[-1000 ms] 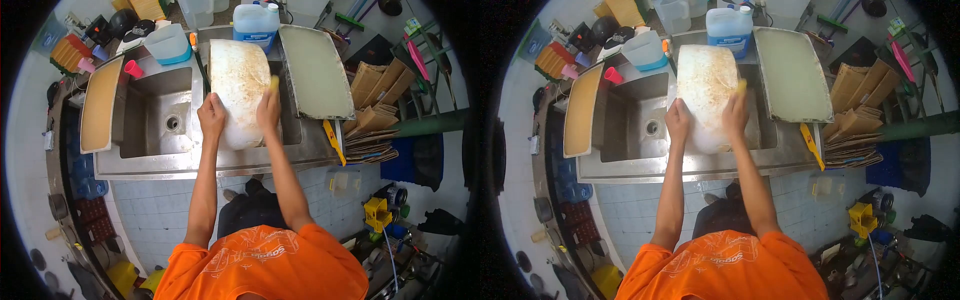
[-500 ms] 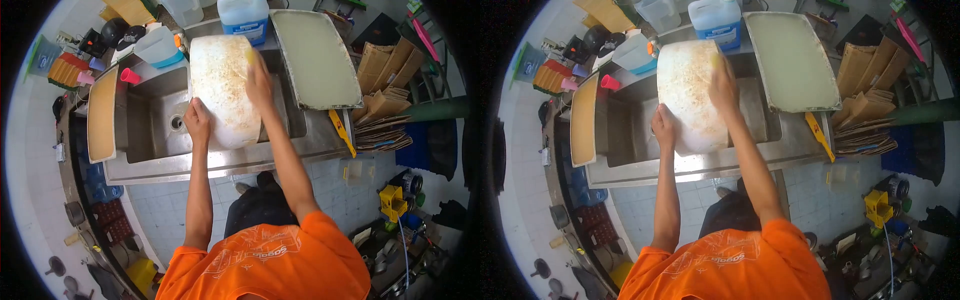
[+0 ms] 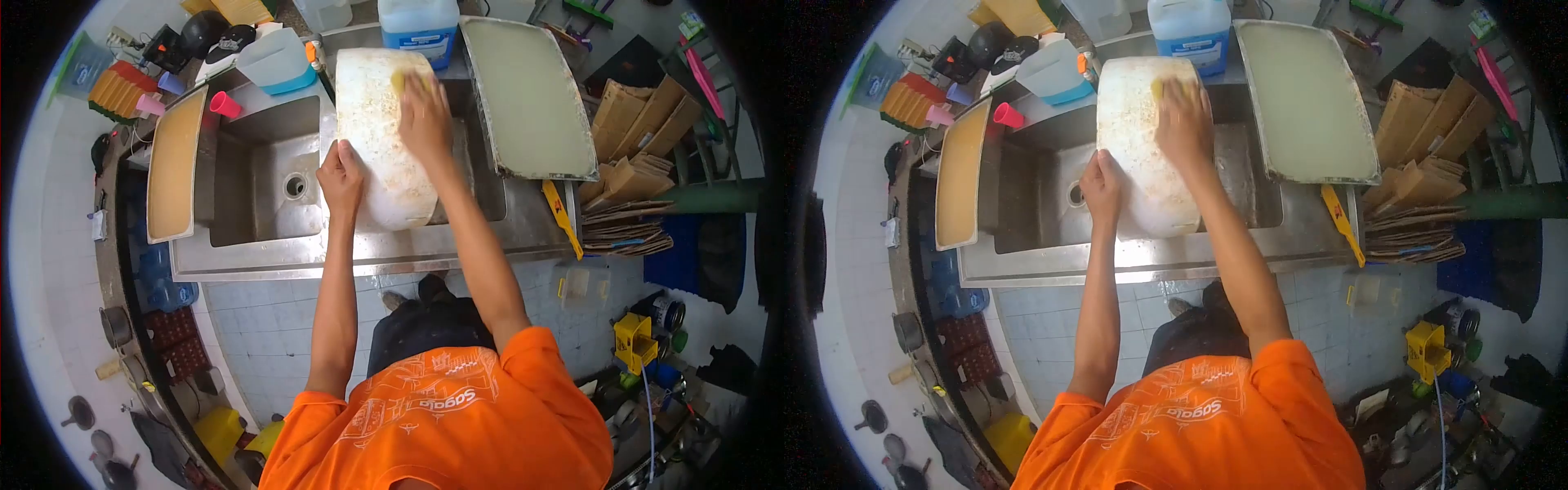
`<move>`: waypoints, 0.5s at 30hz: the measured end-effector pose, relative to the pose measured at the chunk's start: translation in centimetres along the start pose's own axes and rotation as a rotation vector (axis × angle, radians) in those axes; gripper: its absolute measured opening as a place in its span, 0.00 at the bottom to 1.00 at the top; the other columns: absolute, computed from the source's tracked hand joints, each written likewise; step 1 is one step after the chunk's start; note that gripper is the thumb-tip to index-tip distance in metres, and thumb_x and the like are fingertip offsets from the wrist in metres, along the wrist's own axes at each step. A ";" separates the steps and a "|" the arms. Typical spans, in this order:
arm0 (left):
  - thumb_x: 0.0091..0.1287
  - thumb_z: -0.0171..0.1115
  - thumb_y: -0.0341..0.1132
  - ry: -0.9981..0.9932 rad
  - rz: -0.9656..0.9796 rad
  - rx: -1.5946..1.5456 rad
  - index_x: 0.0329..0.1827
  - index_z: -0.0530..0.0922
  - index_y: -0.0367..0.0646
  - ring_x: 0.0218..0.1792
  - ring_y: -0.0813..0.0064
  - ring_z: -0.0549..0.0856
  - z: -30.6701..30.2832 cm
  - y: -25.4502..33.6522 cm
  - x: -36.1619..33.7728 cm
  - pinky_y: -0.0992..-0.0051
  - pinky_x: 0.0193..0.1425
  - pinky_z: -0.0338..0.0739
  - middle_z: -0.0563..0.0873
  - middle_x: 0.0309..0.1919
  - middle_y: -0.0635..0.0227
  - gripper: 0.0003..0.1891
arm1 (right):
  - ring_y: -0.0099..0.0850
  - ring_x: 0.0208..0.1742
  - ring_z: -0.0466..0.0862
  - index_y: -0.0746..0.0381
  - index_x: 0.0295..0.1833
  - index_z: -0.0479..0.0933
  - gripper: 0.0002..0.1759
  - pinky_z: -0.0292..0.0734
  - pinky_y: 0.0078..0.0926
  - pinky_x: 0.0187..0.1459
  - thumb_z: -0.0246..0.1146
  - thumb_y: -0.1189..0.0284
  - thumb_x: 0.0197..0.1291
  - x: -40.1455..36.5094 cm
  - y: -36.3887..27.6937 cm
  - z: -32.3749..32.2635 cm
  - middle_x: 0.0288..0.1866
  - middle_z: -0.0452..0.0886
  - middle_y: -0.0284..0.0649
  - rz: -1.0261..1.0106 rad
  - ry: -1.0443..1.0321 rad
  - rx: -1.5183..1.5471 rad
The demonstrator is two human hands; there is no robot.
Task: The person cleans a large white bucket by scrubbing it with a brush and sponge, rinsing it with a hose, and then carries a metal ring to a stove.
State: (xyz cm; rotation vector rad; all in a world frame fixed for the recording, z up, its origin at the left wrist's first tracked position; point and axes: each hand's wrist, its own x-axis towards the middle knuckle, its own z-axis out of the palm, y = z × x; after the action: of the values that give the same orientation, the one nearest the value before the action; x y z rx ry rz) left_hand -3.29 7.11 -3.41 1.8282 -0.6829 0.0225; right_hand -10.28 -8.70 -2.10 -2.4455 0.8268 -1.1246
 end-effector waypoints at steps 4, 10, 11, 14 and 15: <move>0.74 0.55 0.44 0.047 0.029 0.103 0.31 0.75 0.36 0.14 0.71 0.63 0.0 0.6 0.0 0.66 0.21 0.61 0.67 0.10 0.56 0.19 | 0.48 0.76 0.64 0.62 0.68 0.72 0.22 0.56 0.48 0.74 0.52 0.71 0.70 -9.8 -3.2 -4.0 0.71 0.72 0.42 -0.017 -0.104 0.122; 0.67 0.59 0.37 0.276 0.349 0.324 0.50 0.82 0.50 0.45 0.55 0.82 0.5 1.9 0.2 0.60 0.48 0.74 0.81 0.50 0.51 0.11 | 0.48 0.67 0.75 0.61 0.62 0.76 0.18 0.66 0.43 0.68 0.51 0.73 0.72 -13.2 1.2 -8.3 0.63 0.79 0.46 0.066 -0.154 0.280; 0.67 0.59 0.37 0.278 0.353 0.329 0.50 0.82 0.50 0.45 0.55 0.82 0.2 2.7 0.3 0.60 0.48 0.74 0.81 0.50 0.51 0.11 | 0.48 0.64 0.79 0.61 0.61 0.77 0.17 0.71 0.41 0.65 0.50 0.73 0.72 -14.3 2.5 -8.9 0.60 0.81 0.48 0.132 -0.135 0.345; 0.57 0.62 0.35 -0.108 0.610 0.699 0.57 0.83 0.65 0.67 0.50 0.69 -0.1 5.4 0.1 0.50 0.70 0.59 0.72 0.66 0.58 0.22 | 0.49 0.56 0.83 0.65 0.57 0.78 0.15 0.76 0.39 0.57 0.48 0.73 0.73 -18.7 7.1 -11.5 0.54 0.83 0.51 0.372 -0.165 0.274; 0.57 0.62 0.35 -0.115 0.631 0.690 0.57 0.83 0.65 0.67 0.50 0.69 0.0 5.4 0.4 0.50 0.70 0.59 0.72 0.66 0.58 0.22 | 0.50 0.55 0.82 0.65 0.56 0.78 0.15 0.75 0.42 0.57 0.49 0.74 0.72 -20.3 9.1 -12.2 0.52 0.83 0.51 0.404 -0.151 0.194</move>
State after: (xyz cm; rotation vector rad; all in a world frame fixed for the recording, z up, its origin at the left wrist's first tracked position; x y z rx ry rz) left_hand -5.43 5.79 1.42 2.1826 -1.4416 0.6409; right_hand -33.60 -3.68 -10.74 -2.0525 1.0493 -0.8183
